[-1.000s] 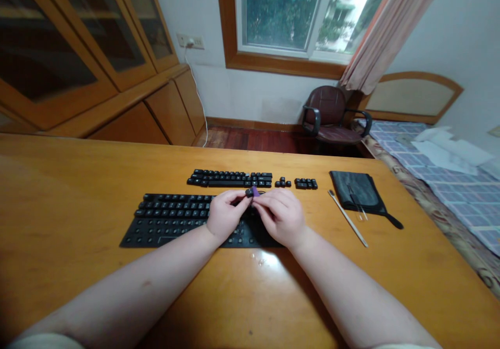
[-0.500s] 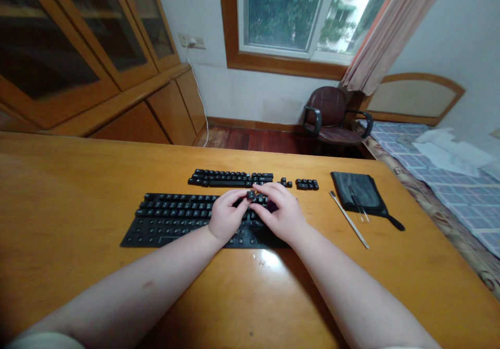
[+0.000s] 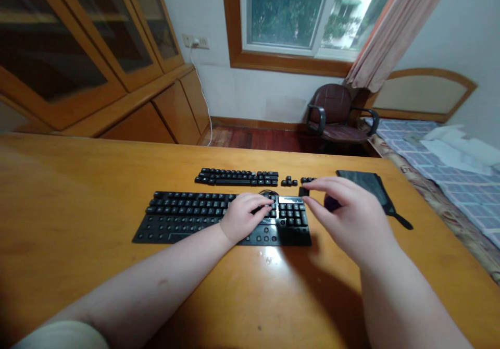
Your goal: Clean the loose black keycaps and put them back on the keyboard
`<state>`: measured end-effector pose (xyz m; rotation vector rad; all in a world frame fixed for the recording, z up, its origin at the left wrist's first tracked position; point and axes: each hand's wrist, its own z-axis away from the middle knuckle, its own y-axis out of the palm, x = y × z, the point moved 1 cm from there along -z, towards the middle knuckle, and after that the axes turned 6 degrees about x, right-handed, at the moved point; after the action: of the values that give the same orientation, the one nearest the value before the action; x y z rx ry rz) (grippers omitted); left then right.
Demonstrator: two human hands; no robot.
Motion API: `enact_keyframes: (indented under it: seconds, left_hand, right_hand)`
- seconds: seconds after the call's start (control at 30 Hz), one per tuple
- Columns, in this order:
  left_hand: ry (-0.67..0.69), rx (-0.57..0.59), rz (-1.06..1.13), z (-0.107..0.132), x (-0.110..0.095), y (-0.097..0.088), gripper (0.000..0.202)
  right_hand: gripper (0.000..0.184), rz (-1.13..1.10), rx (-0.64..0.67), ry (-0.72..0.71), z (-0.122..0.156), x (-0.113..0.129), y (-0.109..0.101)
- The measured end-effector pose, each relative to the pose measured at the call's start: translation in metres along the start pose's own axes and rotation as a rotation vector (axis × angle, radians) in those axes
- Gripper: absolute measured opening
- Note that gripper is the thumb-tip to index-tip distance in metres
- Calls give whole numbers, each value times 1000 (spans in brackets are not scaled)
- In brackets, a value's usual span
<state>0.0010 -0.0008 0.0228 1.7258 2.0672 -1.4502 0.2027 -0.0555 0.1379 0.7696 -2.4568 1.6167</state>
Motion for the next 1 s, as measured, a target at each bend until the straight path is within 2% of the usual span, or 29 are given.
enact_keyframes:
  seconds: [0.13, 0.2, 0.27, 0.43, 1.0]
  left_hand:
    - [66, 118, -80, 0, 0, 3, 13]
    - [87, 143, -98, 0, 0, 3, 15]
    - [90, 151, -100, 1, 0, 4, 16]
    - [51, 145, -88, 1, 0, 4, 16]
    - [54, 193, -95, 1, 1, 5, 16]
  right_hand:
    - [10, 5, 261, -12, 18, -16, 44]
    - [10, 22, 305, 22, 24, -23, 65]
    - [11, 33, 348, 14, 27, -28, 77]
    - [11, 19, 440, -4, 28, -33, 82]
    - [12, -2, 479, 42, 28, -39, 89]
